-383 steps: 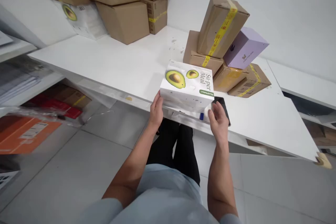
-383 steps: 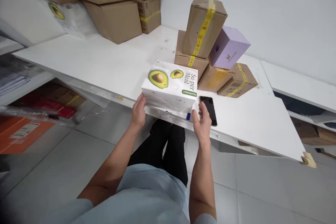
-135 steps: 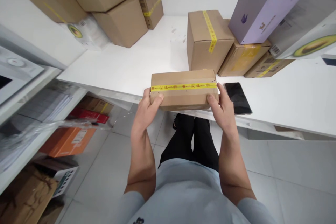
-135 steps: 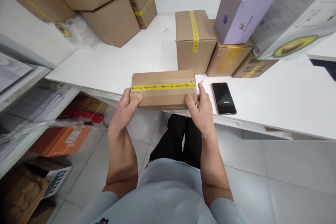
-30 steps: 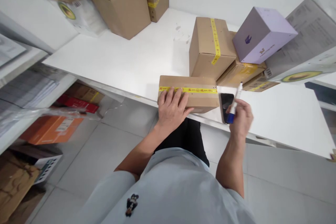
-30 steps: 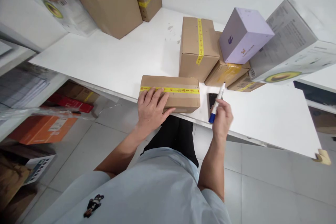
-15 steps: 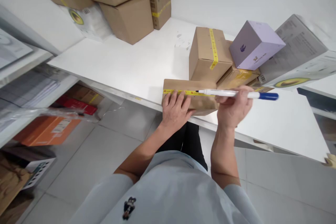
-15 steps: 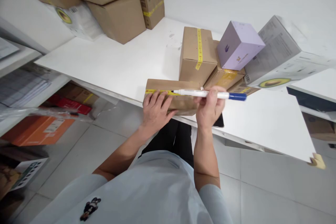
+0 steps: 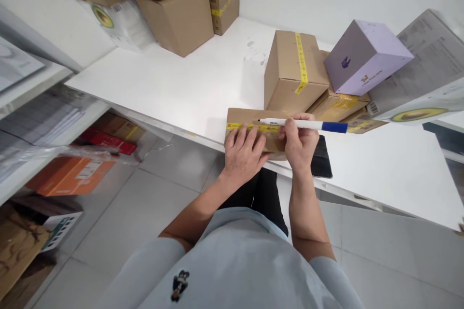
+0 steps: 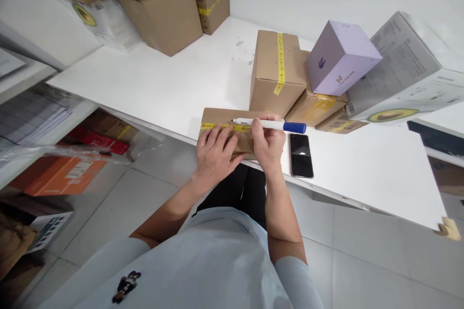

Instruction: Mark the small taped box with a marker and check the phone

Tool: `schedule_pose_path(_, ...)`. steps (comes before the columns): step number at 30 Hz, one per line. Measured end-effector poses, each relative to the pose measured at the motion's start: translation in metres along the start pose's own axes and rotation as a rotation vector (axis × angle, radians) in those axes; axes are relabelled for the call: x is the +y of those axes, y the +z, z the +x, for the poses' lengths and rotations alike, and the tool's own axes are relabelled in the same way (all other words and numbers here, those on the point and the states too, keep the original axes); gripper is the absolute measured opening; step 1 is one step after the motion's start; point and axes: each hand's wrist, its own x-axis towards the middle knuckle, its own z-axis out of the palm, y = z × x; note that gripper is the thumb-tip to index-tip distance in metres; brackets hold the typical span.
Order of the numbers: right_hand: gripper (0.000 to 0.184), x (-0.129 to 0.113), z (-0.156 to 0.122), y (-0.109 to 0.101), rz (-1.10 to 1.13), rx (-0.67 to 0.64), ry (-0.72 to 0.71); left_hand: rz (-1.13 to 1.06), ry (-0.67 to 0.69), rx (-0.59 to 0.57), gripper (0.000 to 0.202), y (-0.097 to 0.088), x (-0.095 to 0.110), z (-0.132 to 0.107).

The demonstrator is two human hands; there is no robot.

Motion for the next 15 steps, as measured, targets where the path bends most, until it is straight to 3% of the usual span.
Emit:
schedule_pose_path(7, 0.03, 0.0053, -0.0031, -0.0012, -0.144, -0.039, -0.019, 0.052, 0.024, 0.054, 0.045, 0.0, -0.0002, 0.0015)
schedule_pose_path(15, 0.031, 0.0054, -0.0014, -0.0012, -0.222, -0.061, -0.035, -0.023, -0.017, -0.019, 0.046, 0.0022, -0.0016, 0.0009)
